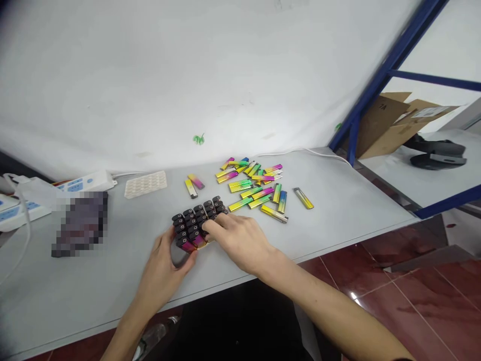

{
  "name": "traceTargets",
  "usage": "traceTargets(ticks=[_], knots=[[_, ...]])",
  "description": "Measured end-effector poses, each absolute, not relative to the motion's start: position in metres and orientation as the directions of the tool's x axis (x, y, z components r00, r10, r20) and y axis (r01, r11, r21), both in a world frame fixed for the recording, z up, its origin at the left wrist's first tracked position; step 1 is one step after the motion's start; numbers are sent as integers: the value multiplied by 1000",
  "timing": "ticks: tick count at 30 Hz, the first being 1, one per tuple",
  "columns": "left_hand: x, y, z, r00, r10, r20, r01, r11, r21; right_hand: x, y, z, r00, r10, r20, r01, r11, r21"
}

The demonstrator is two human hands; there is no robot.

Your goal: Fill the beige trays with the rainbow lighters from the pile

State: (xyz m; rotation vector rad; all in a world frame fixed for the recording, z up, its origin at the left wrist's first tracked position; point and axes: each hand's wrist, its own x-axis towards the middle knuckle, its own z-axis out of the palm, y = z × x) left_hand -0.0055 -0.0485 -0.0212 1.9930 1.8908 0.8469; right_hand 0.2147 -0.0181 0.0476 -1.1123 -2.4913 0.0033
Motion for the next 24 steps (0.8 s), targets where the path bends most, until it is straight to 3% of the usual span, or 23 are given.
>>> traceTargets(ticks=[3,5,8,10,14,18,21,24], knots=[[-7,-47,-23,-33,975,218,816,-100,570,214,-20,54,-622,717,316,707,687,-169],[-7,-47,-23,-40,976,215,815,-93,573,219,-14,55,-595,720,357,687,686,-239],[-8,-47,-24,-49,980,192,824,-69,562,244,13,52,-400,804,441,742,566,-360],[-9,-47,-23,-61,983,173,831,-46,554,275,42,48,-245,868,433,848,408,-337],[-9,-48,-23,-64,984,167,834,-39,550,335,95,37,-337,928,161,910,365,-197],[-8,-48,-23,-67,984,168,838,-35,545,359,117,30,-406,913,37,887,403,-226],[-8,-48,-22,-75,982,172,839,-31,543,363,116,35,-393,919,36,865,383,-325],[-9,-48,-21,-75,984,162,838,-26,545,362,109,47,-374,922,104,737,363,-570]])
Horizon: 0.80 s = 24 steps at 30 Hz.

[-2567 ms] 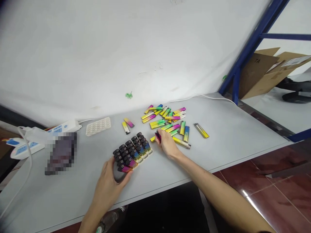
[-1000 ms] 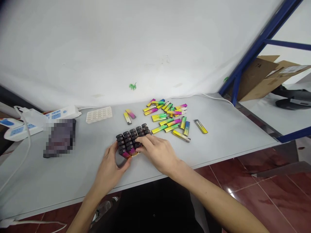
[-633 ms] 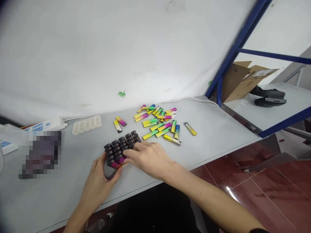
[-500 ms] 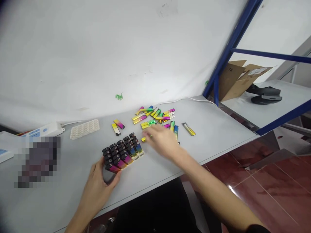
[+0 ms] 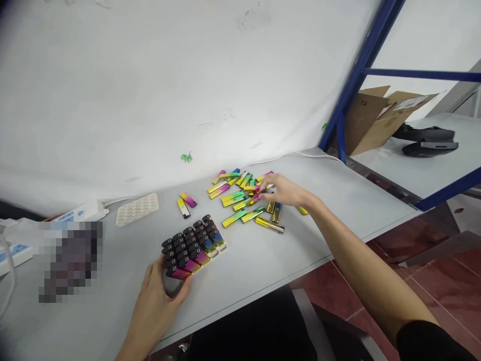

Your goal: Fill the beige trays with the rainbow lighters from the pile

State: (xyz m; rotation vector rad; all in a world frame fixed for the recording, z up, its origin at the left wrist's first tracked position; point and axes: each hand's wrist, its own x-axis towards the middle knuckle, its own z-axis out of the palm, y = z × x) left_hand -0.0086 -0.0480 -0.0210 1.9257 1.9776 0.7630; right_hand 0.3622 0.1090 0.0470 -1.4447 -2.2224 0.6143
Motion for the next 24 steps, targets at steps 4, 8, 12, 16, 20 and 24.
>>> traceTargets(ticks=[4,8,12,16,20,24], knots=[[-10,-48,-21,-60,986,153,836,-35,548,336,100,55,-194,960,204,184,240,-953],[-11,-49,-24,-66,985,160,842,-31,539,280,94,45,-127,984,123,-249,88,-964],[-11,-51,-25,-50,986,161,844,-44,535,239,85,30,-242,970,17,-229,-40,-973],[-9,-51,-24,-58,986,153,844,-33,536,232,74,22,-280,960,27,-74,7,-997],[-9,-51,-23,-76,986,148,847,-15,532,236,66,18,-268,963,23,-57,8,-998],[-9,-52,-22,-84,985,151,848,-9,529,236,66,16,-266,964,-21,-220,-82,-972]])
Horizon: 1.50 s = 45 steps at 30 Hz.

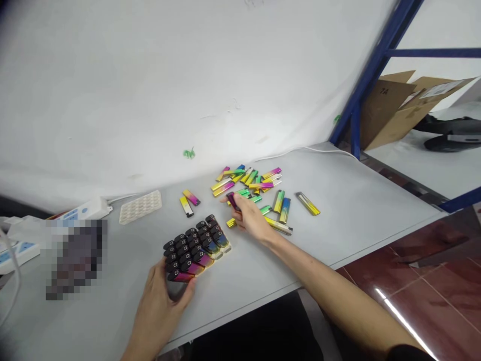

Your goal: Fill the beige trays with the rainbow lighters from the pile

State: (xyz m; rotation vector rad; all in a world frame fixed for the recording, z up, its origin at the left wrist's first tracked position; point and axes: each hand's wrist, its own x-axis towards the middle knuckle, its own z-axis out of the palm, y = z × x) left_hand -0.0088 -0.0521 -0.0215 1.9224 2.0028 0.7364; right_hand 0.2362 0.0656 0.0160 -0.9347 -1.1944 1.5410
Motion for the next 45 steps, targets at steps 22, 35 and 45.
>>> traceTargets(ticks=[22,35,45], knots=[[-8,-53,-23,-72,988,135,856,-8,516,236,66,11,-280,950,-140,-365,-240,-900],[-6,-54,-21,-69,987,144,864,-13,503,237,66,11,-270,951,-149,-359,-243,-901],[-6,-54,-19,-57,984,171,868,-35,495,247,63,24,-354,931,86,-167,28,-986]])
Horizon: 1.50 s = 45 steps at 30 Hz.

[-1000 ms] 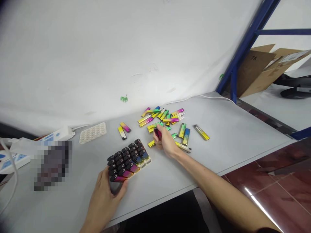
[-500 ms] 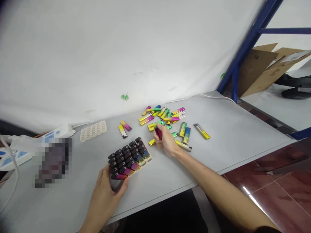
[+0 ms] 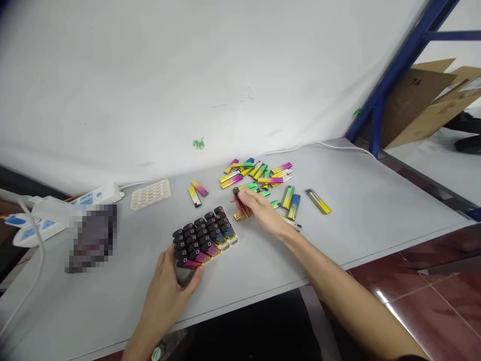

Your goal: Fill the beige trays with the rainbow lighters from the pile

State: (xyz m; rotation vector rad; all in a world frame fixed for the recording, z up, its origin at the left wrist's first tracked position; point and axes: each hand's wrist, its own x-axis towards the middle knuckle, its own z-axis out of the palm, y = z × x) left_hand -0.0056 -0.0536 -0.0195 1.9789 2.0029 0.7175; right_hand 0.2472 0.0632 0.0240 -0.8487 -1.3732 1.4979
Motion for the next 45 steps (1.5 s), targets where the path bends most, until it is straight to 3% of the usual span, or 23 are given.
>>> traceTargets(ticks=[4,9,11,16,22,25,30,38,40,42,45], knots=[[-5,-54,-20,-49,984,171,869,-42,492,262,61,35,-410,895,176,35,208,-978],[-4,-54,-18,-40,981,192,864,-62,499,271,54,39,-421,884,203,-13,217,-976],[-4,-54,-18,-40,981,192,860,-64,506,269,48,36,-400,876,270,21,303,-953],[-4,-54,-17,-39,984,175,856,-58,514,257,25,20,-393,679,620,172,717,-676],[-6,-55,-17,-36,983,180,853,-64,517,243,9,7,-534,570,624,341,821,-459],[-6,-55,-17,-38,983,177,853,-61,519,241,9,7,-527,567,633,397,823,-407],[-7,-54,-20,-34,983,178,850,-65,522,242,9,9,-546,608,576,415,794,-445],[-8,-54,-20,-36,983,178,855,-62,515,256,20,17,-527,590,612,534,790,-302],[-7,-54,-18,-39,985,167,855,-54,516,271,40,23,-371,684,628,650,675,-350],[-7,-54,-17,-40,986,162,854,-50,517,291,67,27,-165,795,584,803,452,-388],[-7,-54,-18,-46,986,163,852,-47,522,325,106,24,-134,891,433,931,263,-254]])
